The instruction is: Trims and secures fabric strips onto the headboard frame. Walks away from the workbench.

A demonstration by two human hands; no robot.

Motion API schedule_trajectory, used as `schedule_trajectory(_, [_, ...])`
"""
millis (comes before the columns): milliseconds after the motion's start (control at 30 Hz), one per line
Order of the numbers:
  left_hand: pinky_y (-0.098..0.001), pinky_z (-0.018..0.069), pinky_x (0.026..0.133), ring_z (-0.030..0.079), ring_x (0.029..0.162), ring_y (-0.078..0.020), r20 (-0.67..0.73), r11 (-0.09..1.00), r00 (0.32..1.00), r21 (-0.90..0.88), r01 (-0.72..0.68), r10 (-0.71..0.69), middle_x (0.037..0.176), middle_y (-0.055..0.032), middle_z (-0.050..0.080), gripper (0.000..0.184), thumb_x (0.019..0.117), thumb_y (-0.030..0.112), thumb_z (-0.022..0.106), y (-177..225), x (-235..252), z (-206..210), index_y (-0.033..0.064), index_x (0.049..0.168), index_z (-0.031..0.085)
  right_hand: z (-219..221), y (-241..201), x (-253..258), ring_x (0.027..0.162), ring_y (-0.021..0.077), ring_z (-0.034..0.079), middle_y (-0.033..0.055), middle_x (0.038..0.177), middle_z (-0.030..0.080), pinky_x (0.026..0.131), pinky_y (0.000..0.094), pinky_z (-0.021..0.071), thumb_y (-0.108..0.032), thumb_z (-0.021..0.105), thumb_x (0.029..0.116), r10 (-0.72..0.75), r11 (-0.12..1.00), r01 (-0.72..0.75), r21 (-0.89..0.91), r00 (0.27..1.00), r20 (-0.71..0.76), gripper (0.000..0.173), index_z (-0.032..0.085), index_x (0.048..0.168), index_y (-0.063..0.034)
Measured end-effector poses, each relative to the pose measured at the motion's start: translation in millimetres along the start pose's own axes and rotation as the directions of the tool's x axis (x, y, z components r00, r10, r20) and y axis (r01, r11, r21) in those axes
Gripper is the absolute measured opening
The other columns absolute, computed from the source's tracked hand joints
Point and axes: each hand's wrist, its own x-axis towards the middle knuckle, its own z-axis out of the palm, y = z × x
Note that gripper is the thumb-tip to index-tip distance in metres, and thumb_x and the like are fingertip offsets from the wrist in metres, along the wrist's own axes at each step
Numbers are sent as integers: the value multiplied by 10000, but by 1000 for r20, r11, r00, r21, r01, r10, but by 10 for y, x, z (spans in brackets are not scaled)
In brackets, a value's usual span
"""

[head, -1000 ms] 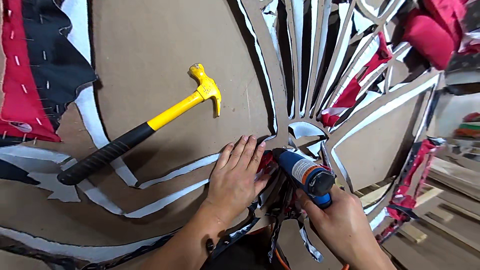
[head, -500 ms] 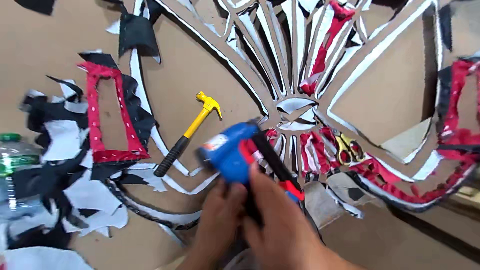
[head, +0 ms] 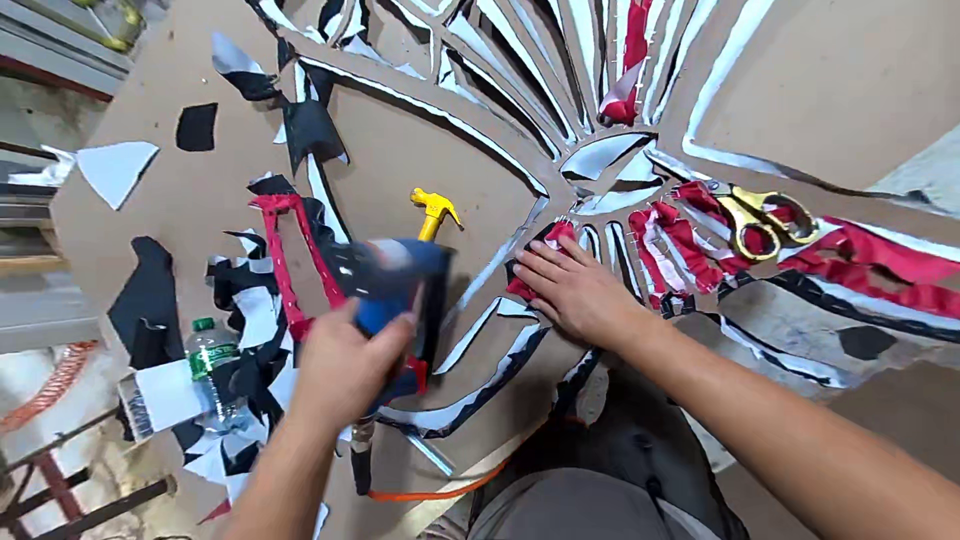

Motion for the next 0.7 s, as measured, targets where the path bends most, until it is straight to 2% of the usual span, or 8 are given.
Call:
schedule_trajectory(100, [-478,562,550,645,579,-172,86,954,990,270,-129,110,662,-7,649,289,879,430,686,42,94,420,148,934,719,113,-40,-262,1499,239,404,42,1570,505,1254,503,292,-254,443,1076,33,999,-30,33,996,-88,423,599,1449,-131])
schedule_trajectory(233, [-402,548,540,623,576,-101,151,932,979,315,-179,137,640,57,622,288,888,474,636,-10,192,698,196,905,711,262,-43,-319,1478,229,439,39,1536,546,1238,493,331,-195,466,1059,72,996,-61,69,982,-175,405,625,1425,-127])
schedule_trajectory(300, [-382,535,526,615,565,-87,145,914,975,346,-212,171,620,65,606,315,880,495,616,-30,183,742,191,876,700,314,-34,-308,1463,235,462,48,1512,571,1228,501,349,-156,482,1049,81,993,-60,99,972,-223,386,647,1395,-117])
schedule_trajectory(400, [-338,545,538,625,582,-51,138,907,973,358,-222,184,642,84,627,320,879,503,611,-22,118,746,201,903,718,327,-48,-297,1439,246,494,60,1479,600,1208,496,382,-132,517,1033,91,990,-57,133,959,-269,358,672,1354,-105])
schedule_trajectory(533, [-309,543,504,617,548,-28,103,911,978,358,-207,181,619,97,620,317,882,502,606,-41,54,807,205,862,713,255,-156,-268,1461,248,462,49,1512,569,1219,492,360,-87,533,1001,153,988,-144,60,970,-191,399,654,1380,-111])
schedule_trajectory(700, [-351,534,538,623,575,-70,125,896,986,417,-150,107,624,74,612,263,866,453,629,39,90,847,199,848,697,147,-313,-211,1487,260,422,53,1553,526,1256,483,276,-28,523,975,233,971,-236,-32,970,-64,465,609,1429,-82])
